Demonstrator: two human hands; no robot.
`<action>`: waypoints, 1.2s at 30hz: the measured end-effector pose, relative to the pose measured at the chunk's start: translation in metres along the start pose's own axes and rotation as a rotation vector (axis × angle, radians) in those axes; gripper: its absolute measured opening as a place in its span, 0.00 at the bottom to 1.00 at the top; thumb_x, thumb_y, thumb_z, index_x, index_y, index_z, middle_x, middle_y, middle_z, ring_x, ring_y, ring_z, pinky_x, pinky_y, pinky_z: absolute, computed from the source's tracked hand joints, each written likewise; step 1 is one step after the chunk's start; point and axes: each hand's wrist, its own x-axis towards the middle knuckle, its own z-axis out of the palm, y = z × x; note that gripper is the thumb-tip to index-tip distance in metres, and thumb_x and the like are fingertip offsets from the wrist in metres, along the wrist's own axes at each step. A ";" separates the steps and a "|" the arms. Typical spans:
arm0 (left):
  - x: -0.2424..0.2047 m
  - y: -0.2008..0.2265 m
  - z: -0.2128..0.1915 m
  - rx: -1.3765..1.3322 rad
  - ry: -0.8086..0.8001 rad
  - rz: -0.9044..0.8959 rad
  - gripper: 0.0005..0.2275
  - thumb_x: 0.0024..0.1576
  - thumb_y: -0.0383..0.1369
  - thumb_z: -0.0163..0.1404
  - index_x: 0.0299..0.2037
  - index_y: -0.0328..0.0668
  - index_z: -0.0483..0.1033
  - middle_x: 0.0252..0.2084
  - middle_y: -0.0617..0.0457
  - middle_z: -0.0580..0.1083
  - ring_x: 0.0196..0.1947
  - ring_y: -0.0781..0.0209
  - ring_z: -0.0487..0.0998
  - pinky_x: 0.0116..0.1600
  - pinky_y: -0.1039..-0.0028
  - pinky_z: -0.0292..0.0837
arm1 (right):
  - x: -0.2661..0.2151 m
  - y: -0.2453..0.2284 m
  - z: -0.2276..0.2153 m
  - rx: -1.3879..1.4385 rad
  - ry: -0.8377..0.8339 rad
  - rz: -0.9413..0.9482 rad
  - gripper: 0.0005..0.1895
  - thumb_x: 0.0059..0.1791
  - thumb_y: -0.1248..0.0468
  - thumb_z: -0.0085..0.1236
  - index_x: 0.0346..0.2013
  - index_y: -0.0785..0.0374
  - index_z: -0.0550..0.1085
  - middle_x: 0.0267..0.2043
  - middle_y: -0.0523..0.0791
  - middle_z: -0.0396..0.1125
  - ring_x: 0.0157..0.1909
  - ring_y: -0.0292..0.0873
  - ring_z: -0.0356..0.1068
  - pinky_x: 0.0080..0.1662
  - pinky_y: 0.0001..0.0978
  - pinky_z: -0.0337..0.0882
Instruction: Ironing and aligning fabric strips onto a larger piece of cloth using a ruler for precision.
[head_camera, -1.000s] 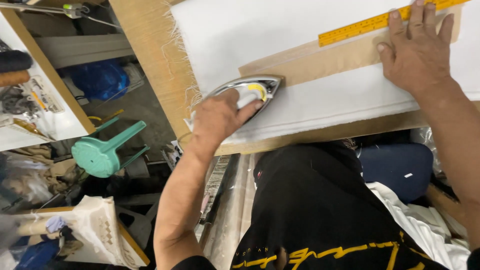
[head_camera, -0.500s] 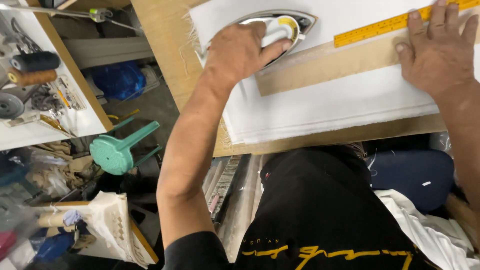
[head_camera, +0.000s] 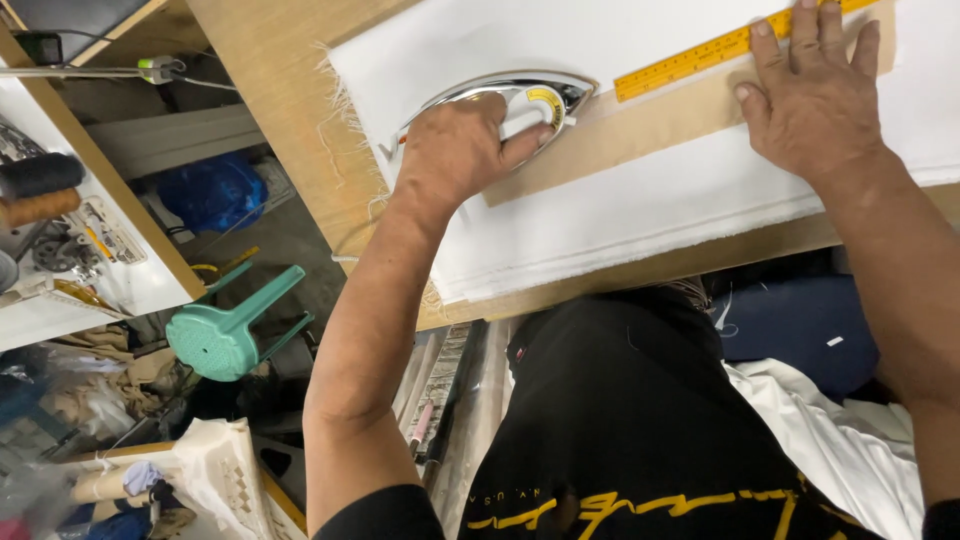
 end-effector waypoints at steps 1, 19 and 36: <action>0.000 0.001 0.003 -0.001 -0.004 0.002 0.34 0.58 0.70 0.35 0.39 0.47 0.76 0.28 0.51 0.79 0.30 0.44 0.80 0.30 0.54 0.73 | -0.001 0.000 0.002 0.001 -0.003 0.003 0.35 0.62 0.56 0.36 0.78 0.80 0.59 0.76 0.80 0.45 0.76 0.80 0.40 0.65 0.84 0.36; 0.003 0.005 0.017 0.164 0.257 0.141 0.33 0.62 0.69 0.36 0.33 0.48 0.76 0.17 0.57 0.73 0.16 0.54 0.76 0.20 0.62 0.71 | -0.004 0.002 0.001 -0.002 0.071 -0.064 0.31 0.63 0.62 0.45 0.78 0.82 0.63 0.76 0.80 0.45 0.75 0.83 0.43 0.64 0.87 0.41; -0.002 0.009 0.016 0.129 0.062 0.051 0.36 0.59 0.73 0.32 0.40 0.49 0.78 0.24 0.55 0.77 0.24 0.53 0.80 0.22 0.65 0.73 | -0.006 0.006 0.001 -0.070 0.101 -0.095 0.31 0.66 0.60 0.42 0.79 0.81 0.65 0.75 0.83 0.55 0.72 0.89 0.54 0.64 0.85 0.37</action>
